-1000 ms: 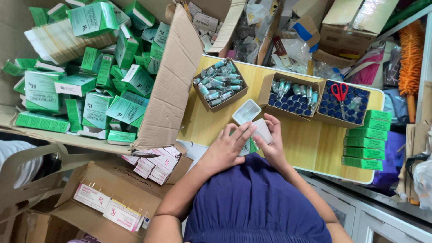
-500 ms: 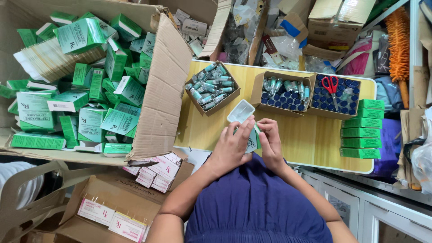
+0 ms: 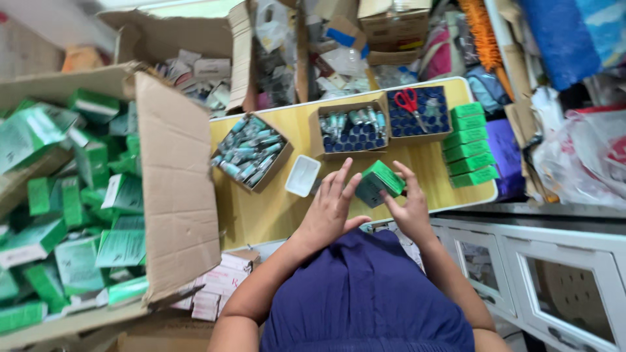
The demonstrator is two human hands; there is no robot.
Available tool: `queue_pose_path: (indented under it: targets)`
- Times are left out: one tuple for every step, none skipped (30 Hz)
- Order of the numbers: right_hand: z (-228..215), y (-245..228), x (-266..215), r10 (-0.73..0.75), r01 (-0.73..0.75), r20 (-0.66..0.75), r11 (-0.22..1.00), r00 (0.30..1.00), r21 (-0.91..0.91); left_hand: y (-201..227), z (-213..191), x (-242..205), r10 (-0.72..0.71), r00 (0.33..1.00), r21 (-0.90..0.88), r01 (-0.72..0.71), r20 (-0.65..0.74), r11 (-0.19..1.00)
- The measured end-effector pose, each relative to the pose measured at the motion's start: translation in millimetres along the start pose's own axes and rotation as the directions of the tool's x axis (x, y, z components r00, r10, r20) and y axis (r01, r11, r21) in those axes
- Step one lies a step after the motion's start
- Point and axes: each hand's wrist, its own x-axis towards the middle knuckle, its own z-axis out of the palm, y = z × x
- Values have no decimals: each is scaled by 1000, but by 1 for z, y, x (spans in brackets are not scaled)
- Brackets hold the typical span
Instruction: The person repeatedly picks green boxes from a large cardboard bin, opens them, removes small vials, and places the vials into a white plastic tray. The empty boxes are set aside on the table. The process is repeated continuously throughout the clip.
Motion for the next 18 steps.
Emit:
queue_pose_path:
  targets:
    - [-10, 20, 2, 6, -12, -44, 993, 999, -122, 0, 1, 3, -17, 999, -3, 17, 28, 1000]
    - [-19, 43, 2, 12, -32, -85, 970, 996, -240, -1, 3, 4, -35, 998, -5, 36, 57, 999]
    - [-29, 67, -2, -4, -29, -111, 954, 994, -297, -1, 4, 5, -54, 995, -5, 54, 86, 999]
    - [-38, 92, -6, -23, -26, -133, 935, 991, -353, -1, 5, 6, -56, 993, -5, 57, 104, 998]
    - [-45, 117, -10, -42, -25, -153, 913, 987, -407, -1, 7, 6, -59, 991, -4, 60, 123, 998]
    - [-49, 141, -13, -19, -63, -180, 896, 983, -439, 0, 7, 5, -65, 988, 1, 65, 139, 998]
    - [-52, 162, -15, 4, -103, -208, 878, 978, -468, -1, 8, 6, -71, 985, -7, 73, 158, 997]
    - [-51, 179, -18, 28, -143, -233, 857, 972, -494, -1, 9, 6, -81, 980, -15, 85, 179, 996]
    - [-49, 193, -19, 57, -190, -259, 830, 964, -524, -2, 10, 6, -91, 975, -22, 98, 200, 995]
    - [-47, 203, -20, 84, -233, -281, 800, 956, -553, -1, 12, 7, -95, 972, -23, 102, 213, 994]
    - [-47, 210, -20, 110, -275, -304, 768, 946, -579, -1, 12, 7, -99, 969, -23, 107, 226, 994]
    - [-42, 213, -18, 113, -273, -314, 802, 943, -531, -1, 13, 7, -104, 966, -21, 112, 236, 993]
    - [-33, 212, -14, 117, -270, -325, 834, 939, -481, -1, 13, 9, -105, 967, -22, 113, 232, 993]
    - [-24, 212, -15, 126, -269, -334, 863, 934, -428, -2, 14, 10, -109, 967, -23, 117, 232, 993]
    - [-18, 212, -17, 155, -313, -360, 843, 920, -438, -1, 14, 10, -112, 966, -24, 121, 233, 992]
    - [-14, 211, -14, 174, -351, -389, 822, 904, -449, -2, 14, 12, -116, 966, -23, 124, 233, 992]
    - [-11, 211, -12, 192, -389, -419, 799, 888, -458, -2, 13, 13, -119, 965, -22, 128, 234, 992]
    - [-12, 212, -13, 211, -430, -465, 790, 860, -436, -2, 12, 13, -126, 964, -21, 134, 235, 991]
